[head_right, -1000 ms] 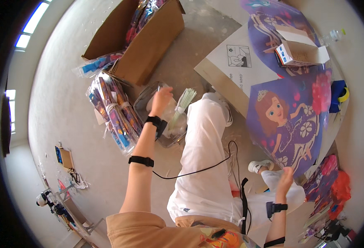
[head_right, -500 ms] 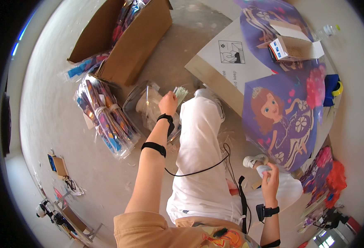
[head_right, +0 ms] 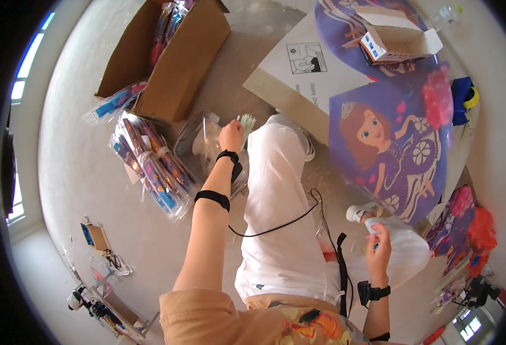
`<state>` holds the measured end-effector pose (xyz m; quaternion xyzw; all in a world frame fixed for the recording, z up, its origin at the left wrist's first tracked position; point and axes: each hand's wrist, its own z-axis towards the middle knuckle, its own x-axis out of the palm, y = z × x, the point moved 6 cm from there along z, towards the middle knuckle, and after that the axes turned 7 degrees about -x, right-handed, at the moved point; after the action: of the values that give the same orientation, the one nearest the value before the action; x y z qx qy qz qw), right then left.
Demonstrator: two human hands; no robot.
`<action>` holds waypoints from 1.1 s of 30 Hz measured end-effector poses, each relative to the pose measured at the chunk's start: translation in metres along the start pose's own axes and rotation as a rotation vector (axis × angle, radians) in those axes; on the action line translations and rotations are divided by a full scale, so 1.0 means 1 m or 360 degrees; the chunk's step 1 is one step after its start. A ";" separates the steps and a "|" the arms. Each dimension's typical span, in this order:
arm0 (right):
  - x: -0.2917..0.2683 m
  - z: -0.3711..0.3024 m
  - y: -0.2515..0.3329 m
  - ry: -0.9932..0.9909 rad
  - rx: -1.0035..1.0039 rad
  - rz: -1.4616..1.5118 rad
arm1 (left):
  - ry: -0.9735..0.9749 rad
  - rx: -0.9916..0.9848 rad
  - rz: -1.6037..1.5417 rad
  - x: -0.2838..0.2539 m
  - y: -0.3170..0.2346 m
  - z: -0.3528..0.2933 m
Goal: Assembling plastic kites by attaching strings and folding them for packaging.
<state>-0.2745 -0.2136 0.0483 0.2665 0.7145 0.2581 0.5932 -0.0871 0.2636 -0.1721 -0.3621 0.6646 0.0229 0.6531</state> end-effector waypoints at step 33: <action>0.123 0.116 0.156 0.0264 -0.0417 0.0786 | -0.0996 0.0728 -0.1286 -0.334 -0.113 -0.210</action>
<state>-0.1676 -0.0098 0.0493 0.3315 0.6346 0.5056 0.4814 -0.2463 0.2258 0.2043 -0.4130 0.2356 -0.2675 0.8381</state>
